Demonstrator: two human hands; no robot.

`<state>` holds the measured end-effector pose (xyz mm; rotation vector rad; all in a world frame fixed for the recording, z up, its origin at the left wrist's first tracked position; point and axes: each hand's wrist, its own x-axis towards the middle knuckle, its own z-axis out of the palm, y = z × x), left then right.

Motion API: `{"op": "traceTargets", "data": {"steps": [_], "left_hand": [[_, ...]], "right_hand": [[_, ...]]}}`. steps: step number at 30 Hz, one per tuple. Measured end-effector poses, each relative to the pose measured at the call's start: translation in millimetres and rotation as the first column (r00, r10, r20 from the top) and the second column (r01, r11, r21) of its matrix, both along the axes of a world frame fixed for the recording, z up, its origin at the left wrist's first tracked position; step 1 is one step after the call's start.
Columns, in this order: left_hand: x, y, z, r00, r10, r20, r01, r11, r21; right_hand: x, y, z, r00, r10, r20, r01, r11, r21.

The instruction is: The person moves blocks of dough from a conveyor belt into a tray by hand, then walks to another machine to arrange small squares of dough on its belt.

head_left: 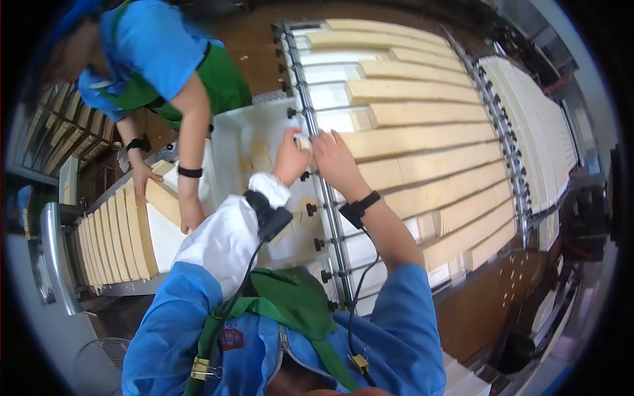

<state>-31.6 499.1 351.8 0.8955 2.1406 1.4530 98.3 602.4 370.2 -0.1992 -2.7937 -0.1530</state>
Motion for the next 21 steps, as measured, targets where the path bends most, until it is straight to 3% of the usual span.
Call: {"op": "traceTargets", "data": {"steps": [1,3,4,6,8,10,12,14,16,21], "left_hand": [[0,-17,15,0.999,0.000,-0.048,-0.001,0.999,-0.035],[4,-60,56,0.992,-0.056,-0.111,0.043,0.992,-0.120],[2,-82,48,0.977,-0.140,-0.159,0.137,0.990,-0.034],[-3,-132,33,0.870,-0.288,-0.401,0.258,0.958,-0.128],[-14,-185,24,0.825,-0.519,-0.224,0.484,0.853,-0.197],[-16,-233,41,0.878,-0.470,0.085,0.474,0.835,-0.280],[-17,-279,42,0.917,-0.232,0.324,0.317,0.917,-0.241],[-20,-319,28,0.959,-0.075,0.274,0.121,0.981,-0.153],[-24,-352,17,0.859,0.093,0.504,-0.025,0.990,-0.140],[-16,-378,20,0.780,0.179,0.599,-0.071,0.977,-0.201]], "right_hand": [[0,-1,0,0.996,0.022,0.090,-0.024,0.999,0.021],[0,-5,8,0.995,0.023,0.097,-0.027,0.999,0.040],[2,-7,13,0.994,0.021,0.105,-0.027,0.998,0.052],[1,-10,20,0.982,-0.012,0.189,-0.008,0.994,0.105],[1,-16,23,0.972,-0.054,0.230,0.022,0.990,0.139],[-1,-19,22,0.969,-0.086,0.230,0.051,0.987,0.154],[1,-14,14,0.978,-0.067,0.198,0.025,0.978,0.207],[6,-16,15,0.968,-0.087,0.236,0.032,0.973,0.228],[8,-14,15,0.976,-0.066,0.209,0.023,0.980,0.200],[11,-14,2,0.986,-0.068,0.150,0.051,0.992,0.114]]}}
